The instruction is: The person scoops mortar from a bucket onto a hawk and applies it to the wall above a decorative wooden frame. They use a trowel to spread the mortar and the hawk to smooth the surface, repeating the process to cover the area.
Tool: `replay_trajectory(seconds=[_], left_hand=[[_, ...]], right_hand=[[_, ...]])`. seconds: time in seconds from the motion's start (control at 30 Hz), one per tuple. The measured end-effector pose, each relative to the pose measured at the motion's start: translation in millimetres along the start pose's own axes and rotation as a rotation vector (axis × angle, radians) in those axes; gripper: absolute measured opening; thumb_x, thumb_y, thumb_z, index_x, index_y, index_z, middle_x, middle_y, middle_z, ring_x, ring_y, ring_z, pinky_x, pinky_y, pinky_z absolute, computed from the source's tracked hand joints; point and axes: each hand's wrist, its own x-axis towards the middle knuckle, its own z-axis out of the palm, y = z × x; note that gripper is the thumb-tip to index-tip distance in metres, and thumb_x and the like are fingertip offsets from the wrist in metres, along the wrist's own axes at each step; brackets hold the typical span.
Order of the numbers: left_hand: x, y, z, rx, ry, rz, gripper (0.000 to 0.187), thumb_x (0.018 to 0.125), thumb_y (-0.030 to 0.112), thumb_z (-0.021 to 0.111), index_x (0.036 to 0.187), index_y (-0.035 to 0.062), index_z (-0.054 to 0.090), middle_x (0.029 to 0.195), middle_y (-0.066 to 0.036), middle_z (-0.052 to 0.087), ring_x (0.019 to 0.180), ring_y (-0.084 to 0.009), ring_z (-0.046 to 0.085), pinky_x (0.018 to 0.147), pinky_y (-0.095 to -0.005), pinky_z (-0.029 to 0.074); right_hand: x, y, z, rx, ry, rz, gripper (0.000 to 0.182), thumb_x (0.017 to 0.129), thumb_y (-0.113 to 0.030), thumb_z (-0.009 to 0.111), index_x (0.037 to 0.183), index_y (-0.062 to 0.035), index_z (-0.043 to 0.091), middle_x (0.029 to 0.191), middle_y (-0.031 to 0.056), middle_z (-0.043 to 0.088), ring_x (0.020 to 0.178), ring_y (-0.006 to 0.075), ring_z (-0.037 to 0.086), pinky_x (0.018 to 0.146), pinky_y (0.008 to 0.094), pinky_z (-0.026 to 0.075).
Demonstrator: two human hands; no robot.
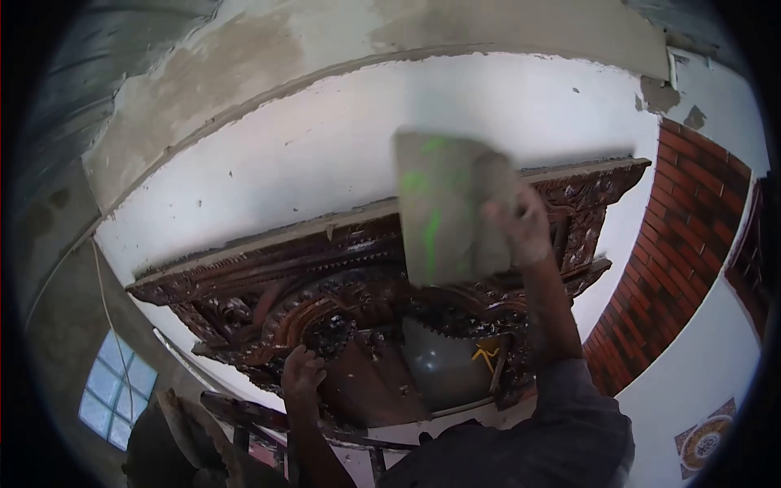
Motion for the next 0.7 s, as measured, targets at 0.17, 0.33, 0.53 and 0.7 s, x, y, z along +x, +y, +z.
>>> replay_trajectory(seconds=[0.17,0.33,0.53,0.7], left_hand=[[5,4,10,-0.004,-0.025,-0.032,0.054,0.089,0.02,0.063,0.135,-0.0018,0.044,0.119,-0.015,0.057,0.102,-0.023,0.062,0.087,-0.035,0.051],[9,-4,3,0.012,-0.024,-0.054,0.052,0.091,0.021,0.063,0.134,-0.0016,0.044,0.117,-0.015,0.059,0.101,-0.0238,0.063,0.084,-0.0353,0.053],[8,-3,9,0.02,-0.028,-0.048,0.045,0.093,0.021,0.059,0.131,0.0001,0.046,0.114,-0.014,0.061,0.098,-0.0233,0.065,0.08,-0.0334,0.053],[5,0,9,0.048,-0.04,-0.045,0.048,0.093,0.023,0.06,0.132,0.0002,0.045,0.116,-0.015,0.06,0.099,-0.0249,0.065,0.081,-0.0348,0.053]], right_hand=[[67,-36,-63,0.06,0.333,-0.179,0.063,0.088,-0.024,0.071,0.137,0.0027,0.044,0.124,0.0128,0.059,0.11,0.0208,0.058,0.096,0.0332,0.046],[143,-48,-125,-0.052,0.34,-0.236,0.053,0.087,-0.021,0.073,0.126,0.0068,0.052,0.113,0.0148,0.064,0.098,0.0196,0.064,0.086,0.0315,0.052],[180,-18,-147,0.133,0.247,-0.201,0.038,0.088,-0.018,0.071,0.118,0.0032,0.06,0.105,0.0114,0.068,0.088,0.0168,0.067,0.078,0.0304,0.056],[190,1,-136,0.217,0.225,-0.204,0.036,0.088,-0.018,0.071,0.117,0.0022,0.061,0.105,0.0098,0.068,0.088,0.016,0.067,0.078,0.03,0.056]])
